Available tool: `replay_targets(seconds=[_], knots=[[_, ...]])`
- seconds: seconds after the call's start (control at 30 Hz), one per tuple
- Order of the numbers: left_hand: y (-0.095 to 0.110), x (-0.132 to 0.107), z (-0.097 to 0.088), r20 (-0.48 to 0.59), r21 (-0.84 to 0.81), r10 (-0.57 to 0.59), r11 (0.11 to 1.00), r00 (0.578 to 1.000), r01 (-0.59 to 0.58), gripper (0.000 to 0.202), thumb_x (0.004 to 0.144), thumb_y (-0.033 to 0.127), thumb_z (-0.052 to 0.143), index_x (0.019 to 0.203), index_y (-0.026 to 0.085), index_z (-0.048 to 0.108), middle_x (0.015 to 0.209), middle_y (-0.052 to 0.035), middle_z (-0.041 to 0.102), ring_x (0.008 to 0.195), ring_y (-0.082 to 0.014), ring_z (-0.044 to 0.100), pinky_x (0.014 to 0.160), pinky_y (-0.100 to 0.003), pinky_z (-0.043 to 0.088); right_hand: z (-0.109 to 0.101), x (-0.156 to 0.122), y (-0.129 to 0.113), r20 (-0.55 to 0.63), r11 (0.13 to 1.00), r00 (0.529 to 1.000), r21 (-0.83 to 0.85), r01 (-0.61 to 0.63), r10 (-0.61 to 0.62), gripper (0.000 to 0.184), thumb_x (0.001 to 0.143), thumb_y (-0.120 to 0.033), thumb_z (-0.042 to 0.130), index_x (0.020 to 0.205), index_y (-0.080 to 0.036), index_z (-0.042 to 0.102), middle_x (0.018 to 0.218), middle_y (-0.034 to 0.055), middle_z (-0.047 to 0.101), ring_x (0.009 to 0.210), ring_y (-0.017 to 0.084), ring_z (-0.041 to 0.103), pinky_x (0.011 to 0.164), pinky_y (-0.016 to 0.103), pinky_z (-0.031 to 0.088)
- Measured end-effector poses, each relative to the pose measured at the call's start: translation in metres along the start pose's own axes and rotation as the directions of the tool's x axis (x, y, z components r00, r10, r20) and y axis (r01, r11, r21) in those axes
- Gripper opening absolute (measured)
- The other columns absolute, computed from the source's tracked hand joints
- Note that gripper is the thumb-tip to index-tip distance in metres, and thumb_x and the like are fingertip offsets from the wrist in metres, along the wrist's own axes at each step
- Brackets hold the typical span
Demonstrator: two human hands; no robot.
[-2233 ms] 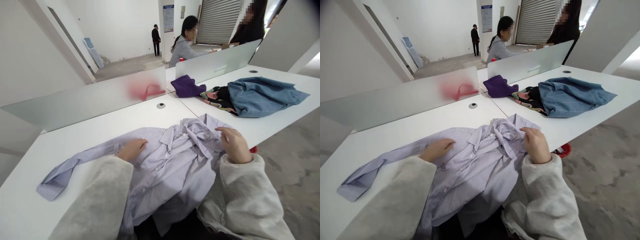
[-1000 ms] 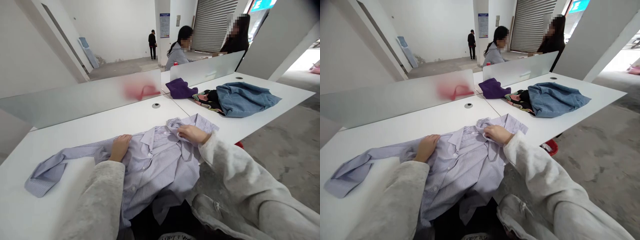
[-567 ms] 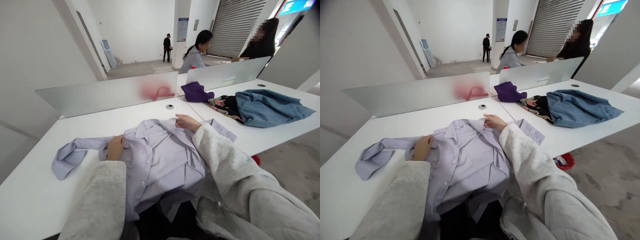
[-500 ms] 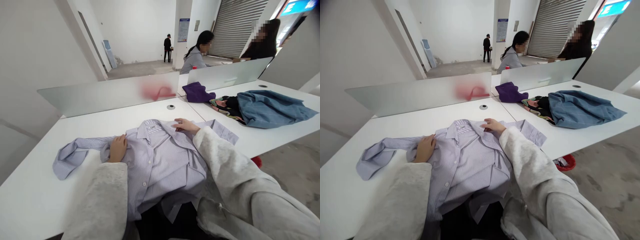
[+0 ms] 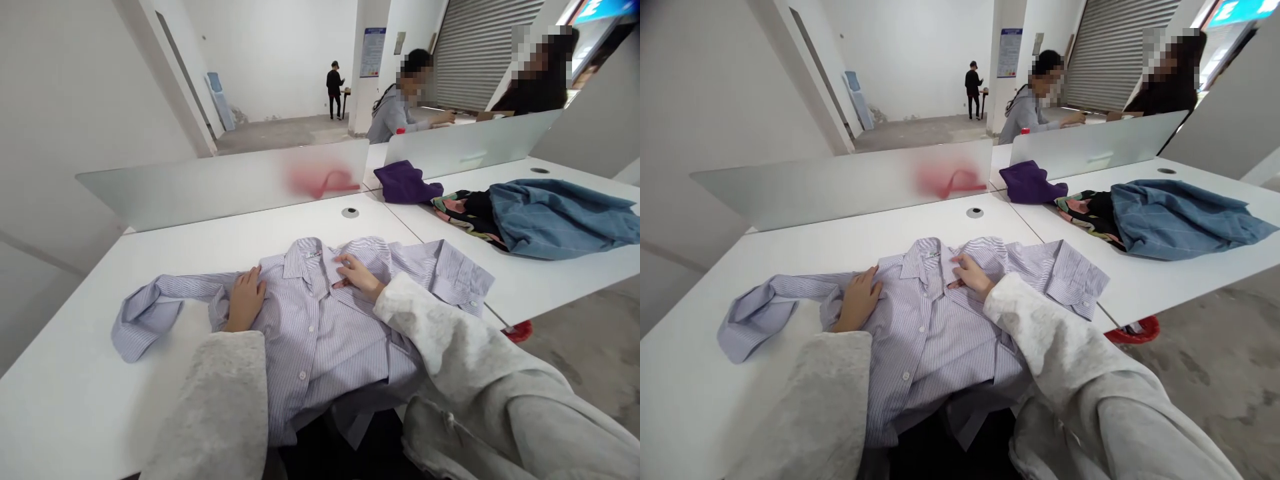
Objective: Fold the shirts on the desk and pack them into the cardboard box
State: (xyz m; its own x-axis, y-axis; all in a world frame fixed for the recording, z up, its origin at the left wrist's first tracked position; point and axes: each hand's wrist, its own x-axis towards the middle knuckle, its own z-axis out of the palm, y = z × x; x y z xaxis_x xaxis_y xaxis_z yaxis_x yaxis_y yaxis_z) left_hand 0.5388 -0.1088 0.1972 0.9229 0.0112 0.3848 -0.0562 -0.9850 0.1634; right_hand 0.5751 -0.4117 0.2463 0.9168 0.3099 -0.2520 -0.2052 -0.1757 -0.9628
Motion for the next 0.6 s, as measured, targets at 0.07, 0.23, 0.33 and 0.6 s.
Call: replay_targets(seconds=[0.07, 0.23, 0.33, 0.6], knots=[[0.000, 0.000, 0.001, 0.004, -0.001, -0.017, 1.000, 1.000, 0.017, 0.046, 0.090, 0.030, 0.038, 0.130, 0.011, 0.049, 0.130, -0.0144, 0.058, 0.117, -0.0306, 0.053, 0.096, -0.046, 0.043, -0.005, 0.002, 0.003, 0.030, 0.965, 0.989, 0.218, -0.146, 0.142, 0.029, 0.086, -0.008, 0.044, 0.112, -0.020, 0.040, 0.072, -0.0060, 0.051, 0.058, 0.012, 0.068, 0.059, 0.023, 0.056], [0.000, 0.002, 0.002, 0.009, 0.001, -0.023, 1.000, 1.000, 0.023, 0.047, 0.090, 0.031, 0.037, 0.131, 0.011, 0.049, 0.130, -0.0143, 0.058, 0.116, -0.0309, 0.052, 0.097, -0.047, 0.043, 0.004, 0.000, -0.005, 0.144, 0.875, 0.972, 0.426, -0.229, 0.184, 0.031, 0.085, -0.001, 0.046, 0.111, -0.018, 0.041, 0.075, -0.0041, 0.052, 0.067, 0.014, 0.071, 0.063, 0.022, 0.059], [0.000, 0.002, 0.001, 0.016, -0.014, -0.021, 1.000, 1.000, 0.021, 0.048, 0.091, 0.031, 0.037, 0.131, 0.009, 0.049, 0.132, -0.0145, 0.057, 0.117, -0.0311, 0.051, 0.098, -0.047, 0.042, 0.028, 0.005, -0.009, 0.124, 0.851, 0.979, 0.486, -0.201, 0.160, 0.031, 0.086, 0.001, 0.044, 0.110, -0.018, 0.041, 0.072, -0.0051, 0.049, 0.072, 0.014, 0.071, 0.065, 0.022, 0.059], [0.002, 0.001, -0.001, 0.049, -0.027, -0.031, 0.999, 0.998, 0.032, 0.048, 0.090, 0.029, 0.039, 0.132, 0.009, 0.048, 0.133, -0.0151, 0.055, 0.122, -0.0297, 0.049, 0.101, -0.046, 0.040, 0.036, 0.021, -0.022, 0.136, 0.998, 0.989, -0.018, -0.053, 0.055, 0.019, 0.092, -0.016, 0.048, 0.110, -0.020, 0.048, 0.074, -0.0019, 0.059, 0.068, 0.011, 0.068, 0.067, 0.023, 0.056]])
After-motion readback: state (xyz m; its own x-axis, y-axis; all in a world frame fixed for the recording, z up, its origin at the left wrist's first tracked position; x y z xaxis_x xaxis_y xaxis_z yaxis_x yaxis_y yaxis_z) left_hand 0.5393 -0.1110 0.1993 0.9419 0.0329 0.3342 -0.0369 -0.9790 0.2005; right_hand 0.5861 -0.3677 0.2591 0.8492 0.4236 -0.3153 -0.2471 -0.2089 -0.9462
